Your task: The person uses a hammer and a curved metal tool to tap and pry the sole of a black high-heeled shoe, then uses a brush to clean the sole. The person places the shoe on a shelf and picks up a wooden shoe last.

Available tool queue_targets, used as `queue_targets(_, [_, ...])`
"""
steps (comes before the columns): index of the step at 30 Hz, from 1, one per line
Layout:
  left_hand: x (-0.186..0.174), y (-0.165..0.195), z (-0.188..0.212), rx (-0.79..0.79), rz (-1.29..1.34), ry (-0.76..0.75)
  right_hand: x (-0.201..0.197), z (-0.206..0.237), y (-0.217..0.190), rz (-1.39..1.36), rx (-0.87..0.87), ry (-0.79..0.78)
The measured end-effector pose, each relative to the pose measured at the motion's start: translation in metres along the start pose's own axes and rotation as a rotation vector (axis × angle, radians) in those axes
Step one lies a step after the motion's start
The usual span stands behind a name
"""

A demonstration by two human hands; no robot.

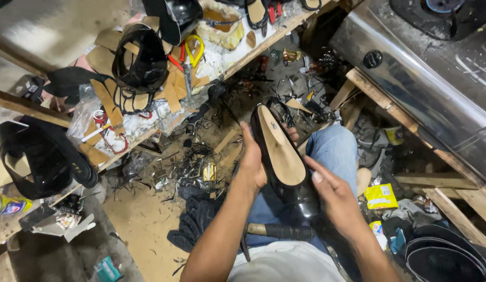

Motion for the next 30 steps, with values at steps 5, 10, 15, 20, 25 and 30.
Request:
queue_targets(5, [0.012,-0.012,0.011,0.135,-0.114,0.046,0.026,0.002,-0.021,0.756,-0.425,0.140])
queue_targets(10, [0.019,-0.014,0.012,0.266,-0.353,-0.012,0.022,-0.010,-0.016,0.428,-0.350,0.106])
queue_targets(15, [0.007,-0.017,0.008,0.482,-0.451,0.166,0.013,-0.015,-0.006,0.636,-0.397,0.187])
queue_targets(20, [-0.012,-0.019,0.002,0.393,-0.667,0.069,-0.016,-0.033,0.009,-0.031,-0.057,0.044])
queue_targets(25, [-0.042,-0.008,-0.006,0.182,-0.805,0.041,-0.101,-0.084,-0.064,-0.609,-0.050,0.121])
queue_targets(30, [-0.047,-0.004,-0.011,0.246,-0.762,0.021,-0.200,-0.148,-0.184,-0.028,-0.332,0.319])
Point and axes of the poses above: each hand's wrist, its own z-axis away from the middle knuckle, its own x-axis out of the palm, y = z × x, the point moved 5 cm from there along -z, towards the middle knuckle, and after that the axes turned 2 degrees about x, right-handed, at the moved point
